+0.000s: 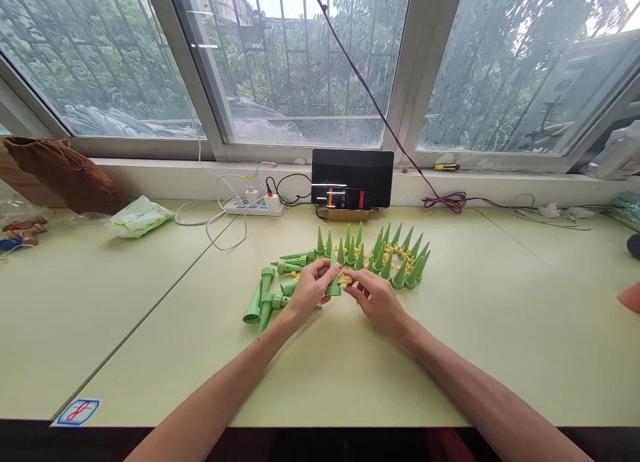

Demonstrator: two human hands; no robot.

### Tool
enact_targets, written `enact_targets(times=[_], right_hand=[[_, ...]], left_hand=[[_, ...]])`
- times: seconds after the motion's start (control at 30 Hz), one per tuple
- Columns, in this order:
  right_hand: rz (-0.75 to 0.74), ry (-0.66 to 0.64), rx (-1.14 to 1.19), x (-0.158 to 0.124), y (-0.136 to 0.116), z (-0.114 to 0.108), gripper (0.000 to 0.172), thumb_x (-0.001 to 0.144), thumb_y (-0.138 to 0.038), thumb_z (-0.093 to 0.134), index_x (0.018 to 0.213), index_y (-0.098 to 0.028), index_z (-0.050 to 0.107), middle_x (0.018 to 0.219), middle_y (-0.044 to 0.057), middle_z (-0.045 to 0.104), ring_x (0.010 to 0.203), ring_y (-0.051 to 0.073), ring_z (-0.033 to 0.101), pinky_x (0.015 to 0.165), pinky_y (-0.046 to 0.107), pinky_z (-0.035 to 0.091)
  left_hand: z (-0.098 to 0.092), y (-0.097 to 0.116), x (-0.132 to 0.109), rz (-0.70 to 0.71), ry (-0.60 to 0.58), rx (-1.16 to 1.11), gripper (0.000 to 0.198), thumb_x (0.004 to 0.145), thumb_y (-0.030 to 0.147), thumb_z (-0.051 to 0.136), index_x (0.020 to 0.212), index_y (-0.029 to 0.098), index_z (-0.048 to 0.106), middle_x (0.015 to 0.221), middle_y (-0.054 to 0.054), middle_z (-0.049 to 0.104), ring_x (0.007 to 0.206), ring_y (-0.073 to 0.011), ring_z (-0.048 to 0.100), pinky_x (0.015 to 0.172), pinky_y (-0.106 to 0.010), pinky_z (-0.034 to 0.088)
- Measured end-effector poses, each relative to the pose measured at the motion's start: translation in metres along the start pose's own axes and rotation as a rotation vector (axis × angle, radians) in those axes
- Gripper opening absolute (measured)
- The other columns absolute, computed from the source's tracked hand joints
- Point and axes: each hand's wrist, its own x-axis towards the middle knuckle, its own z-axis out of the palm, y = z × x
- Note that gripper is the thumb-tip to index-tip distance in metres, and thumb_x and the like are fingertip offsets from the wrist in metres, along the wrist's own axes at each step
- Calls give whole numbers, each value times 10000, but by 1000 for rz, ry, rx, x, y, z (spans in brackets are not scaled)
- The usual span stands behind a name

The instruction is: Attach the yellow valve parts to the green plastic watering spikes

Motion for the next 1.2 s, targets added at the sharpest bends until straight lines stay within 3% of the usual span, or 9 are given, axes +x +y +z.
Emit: enact_targets(times=[0.2,0.37,0.57,0.77,1.07,1.2], right_hand=[[-41,14,-61,0,2,0,217,968,-198,550,1137,-195,686,886,67,666,743,178,627,668,286,500],[-67,13,-66,0,2,0,144,967,-203,558,1019,-186,691,819,53,650,703,171,607,641,270,477],[-37,2,-60,-2,2,1,130,969,-198,545,933,-179,668,783,41,631,679,163,570,637,267,442],[16,-59,-64,-2,-1,1,193,984,-217,498,836,-187,619,732,21,588,666,163,532,639,274,407],[81,-117,-12,-2,-3,0,270,966,-221,448,698,-202,474,644,-11,486,590,143,440,576,264,347],[126,-140,41,0,-5,-1,261,959,-230,435,708,-198,495,604,-22,474,554,132,412,551,255,336]], left_hand=[[-1,-3,0,-27,-2,51,376,831,564,630,869,193,585,698,23,410,579,-84,340,425,-145,317],[2,0,-5,-52,20,148,406,831,607,598,874,203,594,746,13,442,654,-104,392,502,-165,428],[4,2,-5,56,-1,166,427,814,604,608,857,180,593,722,9,475,600,-104,398,448,-188,333],[2,-3,-2,238,-45,240,371,877,524,579,783,167,551,708,6,460,604,-106,393,545,-237,333],[0,-3,-4,326,-73,409,289,936,436,513,900,165,608,661,31,387,589,-114,332,548,-262,264],[-1,-4,-3,337,-86,422,282,939,433,510,906,170,603,672,28,399,599,-118,337,556,-265,266]])
